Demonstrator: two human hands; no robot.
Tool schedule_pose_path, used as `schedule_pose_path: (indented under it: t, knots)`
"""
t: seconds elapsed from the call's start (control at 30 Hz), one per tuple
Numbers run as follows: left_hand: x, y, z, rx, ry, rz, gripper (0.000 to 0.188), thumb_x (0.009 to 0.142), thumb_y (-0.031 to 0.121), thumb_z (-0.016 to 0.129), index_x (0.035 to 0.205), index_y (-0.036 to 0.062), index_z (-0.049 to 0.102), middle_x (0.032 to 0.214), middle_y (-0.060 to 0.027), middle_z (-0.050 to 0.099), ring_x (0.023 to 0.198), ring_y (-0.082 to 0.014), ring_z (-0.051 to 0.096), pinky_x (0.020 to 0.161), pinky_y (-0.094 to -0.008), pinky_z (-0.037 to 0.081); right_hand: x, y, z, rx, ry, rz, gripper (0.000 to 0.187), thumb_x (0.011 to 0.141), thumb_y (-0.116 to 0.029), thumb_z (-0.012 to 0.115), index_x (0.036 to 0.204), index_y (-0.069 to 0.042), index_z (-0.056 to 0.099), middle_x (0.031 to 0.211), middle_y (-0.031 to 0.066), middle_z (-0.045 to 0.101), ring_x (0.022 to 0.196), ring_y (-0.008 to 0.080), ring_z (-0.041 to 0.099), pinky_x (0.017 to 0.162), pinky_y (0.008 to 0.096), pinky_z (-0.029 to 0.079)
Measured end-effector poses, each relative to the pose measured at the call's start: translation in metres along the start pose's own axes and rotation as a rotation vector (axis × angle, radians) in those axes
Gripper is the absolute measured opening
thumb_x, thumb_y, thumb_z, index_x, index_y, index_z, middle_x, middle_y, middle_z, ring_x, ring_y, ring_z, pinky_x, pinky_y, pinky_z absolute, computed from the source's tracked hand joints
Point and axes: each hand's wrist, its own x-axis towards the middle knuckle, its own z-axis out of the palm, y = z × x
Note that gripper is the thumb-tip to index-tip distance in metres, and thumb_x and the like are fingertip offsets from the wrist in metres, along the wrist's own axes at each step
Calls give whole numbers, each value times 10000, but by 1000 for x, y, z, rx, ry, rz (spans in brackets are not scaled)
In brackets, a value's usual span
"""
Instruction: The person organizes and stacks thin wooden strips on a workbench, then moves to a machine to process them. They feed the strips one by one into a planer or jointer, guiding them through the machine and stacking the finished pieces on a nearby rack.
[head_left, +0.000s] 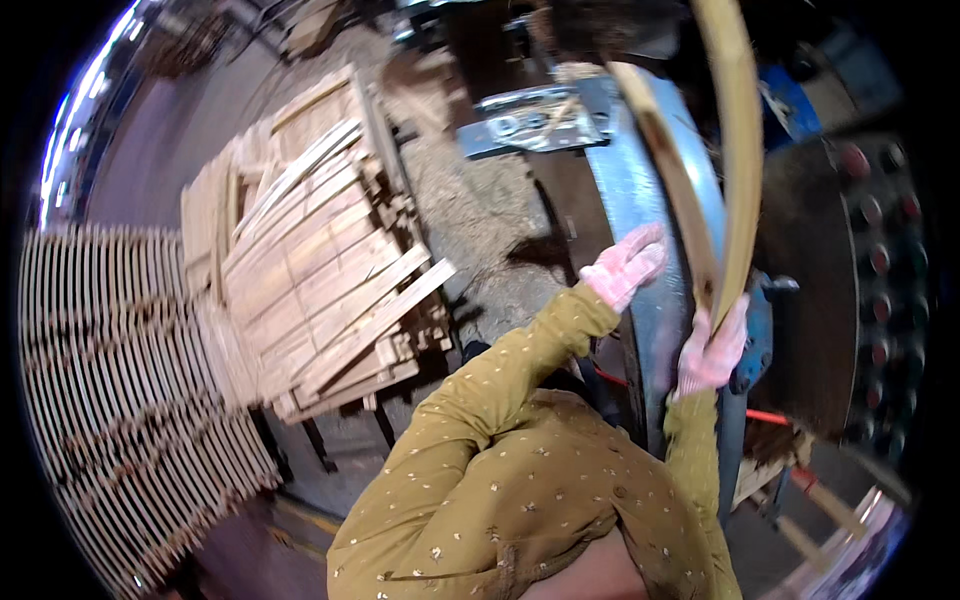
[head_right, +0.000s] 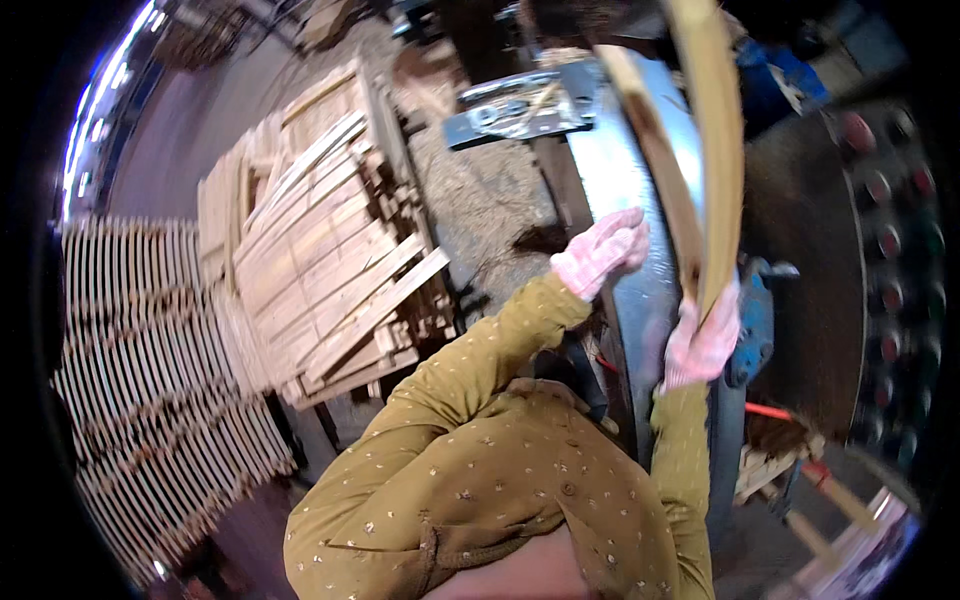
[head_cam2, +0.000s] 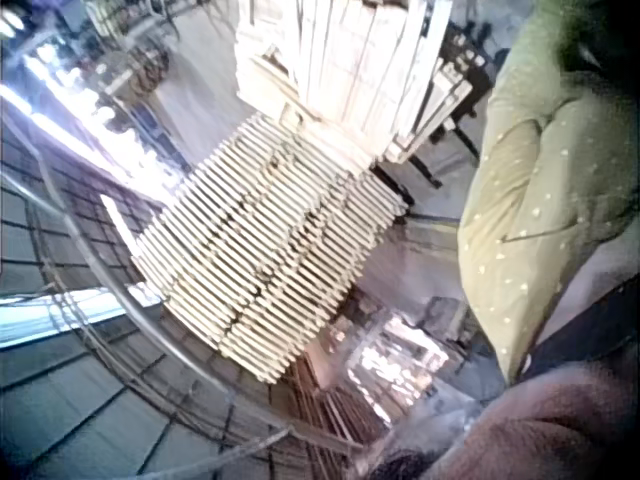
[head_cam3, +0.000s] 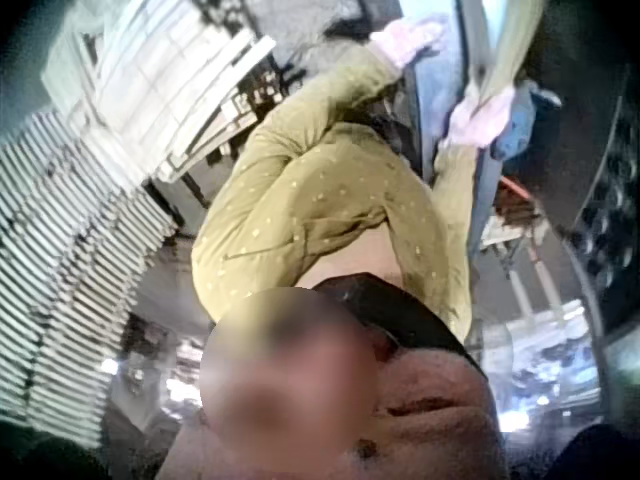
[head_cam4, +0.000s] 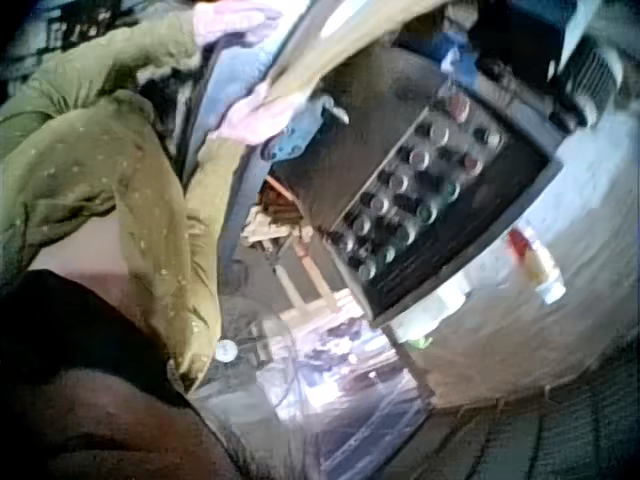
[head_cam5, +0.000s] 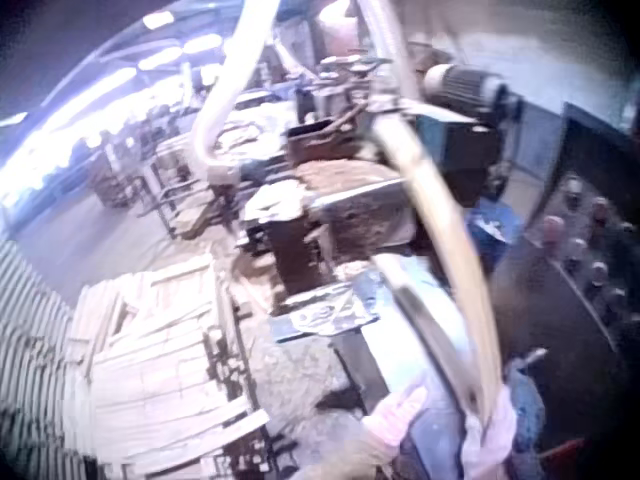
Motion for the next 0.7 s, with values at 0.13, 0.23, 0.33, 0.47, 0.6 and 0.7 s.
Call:
schedule_pose_path:
  t: [0.13,0.23,0.33,0.47,0.6,0.7]
  knots:
    - [-119,31,-112,53,674,123,462,955,307,570,1261,-31,500,924,-91,580,744,-155,542,649,-245,467,42,-8,64,84,144,43,542,912,-286,602,1344,11,468,1214,285,548,1106,428,537,956,434,438]
    - [-248,46,-259,574,1552,-66,457,991,322,447,1321,7,429,1075,-164,560,890,-274,579,758,-360,494,64,-18,70,10,-87,92,524,947,-306,547,1355,9,450,1229,276,537,1121,412,530,960,427,425]
    - [-342,59,-345,589,2082,-445,488,999,385,377,1345,43,415,1185,-208,558,1012,-343,600,846,-436,504,75,-14,87,190,-248,132,536,965,-311,513,1392,-6,403,1262,267,526,1147,396,521,976,418,408]
    - [-367,100,-362,560,1984,-1055,510,945,466,463,1294,98,523,1242,-142,578,1110,-289,578,905,-442,466,12,-19,37,37,-249,-90,543,982,-297,498,1404,23,378,1392,258,438,1273,398,433,1064,415,338]
    - [-350,139,-369,1192,1216,-1697,434,901,417,587,1258,170,605,1322,-30,572,1202,-221,546,967,-454,419,-135,45,-57,-208,-391,-68,479,993,-261,472,1354,51,443,1368,263,466,1257,407,456,1079,430,345]
    - [-368,155,-376,1201,1026,-1768,465,870,375,646,1310,244,571,1402,45,503,1309,-190,440,1047,-489,331,-150,65,-52,-250,-263,-238,469,996,-255,460,1355,46,445,1375,261,459,1264,409,446,1082,440,339]
